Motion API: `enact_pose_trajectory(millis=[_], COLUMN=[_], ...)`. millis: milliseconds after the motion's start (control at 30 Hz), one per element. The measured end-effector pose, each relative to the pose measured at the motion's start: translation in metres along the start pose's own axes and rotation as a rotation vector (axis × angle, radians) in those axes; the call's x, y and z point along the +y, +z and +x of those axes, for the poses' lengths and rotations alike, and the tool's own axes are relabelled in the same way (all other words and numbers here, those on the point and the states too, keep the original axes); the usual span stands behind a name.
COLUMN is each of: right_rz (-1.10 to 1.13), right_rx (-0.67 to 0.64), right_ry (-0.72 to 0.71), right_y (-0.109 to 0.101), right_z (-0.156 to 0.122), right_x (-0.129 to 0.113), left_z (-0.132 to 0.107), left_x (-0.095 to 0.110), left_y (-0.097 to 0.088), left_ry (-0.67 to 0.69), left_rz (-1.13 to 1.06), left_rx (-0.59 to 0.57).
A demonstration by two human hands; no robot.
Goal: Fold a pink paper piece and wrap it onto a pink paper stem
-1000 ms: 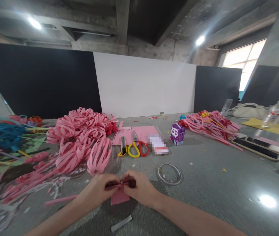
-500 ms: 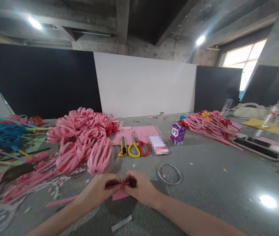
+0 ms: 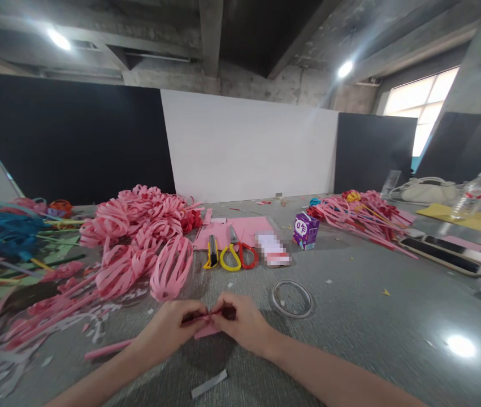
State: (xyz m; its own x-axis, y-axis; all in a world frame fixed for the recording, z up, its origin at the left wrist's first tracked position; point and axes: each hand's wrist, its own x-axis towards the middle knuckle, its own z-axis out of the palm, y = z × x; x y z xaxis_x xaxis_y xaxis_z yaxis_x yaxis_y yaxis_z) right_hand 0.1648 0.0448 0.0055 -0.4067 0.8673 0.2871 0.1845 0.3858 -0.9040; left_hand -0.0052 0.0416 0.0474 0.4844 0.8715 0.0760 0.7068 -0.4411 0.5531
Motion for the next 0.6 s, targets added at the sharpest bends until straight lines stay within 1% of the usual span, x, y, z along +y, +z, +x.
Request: enact_pose_trajectory(millis=[133,233,433,600], right_rz=[-0.041,-0.045,-0.019,-0.046], right_rx=[0.04,0.042,0.062,0.077], right_ry=[0.011,0.023,0.009,0.033], right_y=[0.0001,0.0001,0.0,0.0006], right_z=[0.0001,0.0,0.0011,0.0028], right_x=[-0.0004,-0.0001,-0.0026,0.0019], left_z=[0.0015,0.0026,0.002,0.0017], left_x=[-0.0005,-0.0023,0.0,-0.0016], left_y=[-0.0001,-0.0001,-0.0003,0.0016], left_ry=[-0.016,-0.007,0.007,0.006], left_rz=[-0.086,-0.132,-0.126,-0.152], left_rx=[-0.036,-0.059,0.013,0.036])
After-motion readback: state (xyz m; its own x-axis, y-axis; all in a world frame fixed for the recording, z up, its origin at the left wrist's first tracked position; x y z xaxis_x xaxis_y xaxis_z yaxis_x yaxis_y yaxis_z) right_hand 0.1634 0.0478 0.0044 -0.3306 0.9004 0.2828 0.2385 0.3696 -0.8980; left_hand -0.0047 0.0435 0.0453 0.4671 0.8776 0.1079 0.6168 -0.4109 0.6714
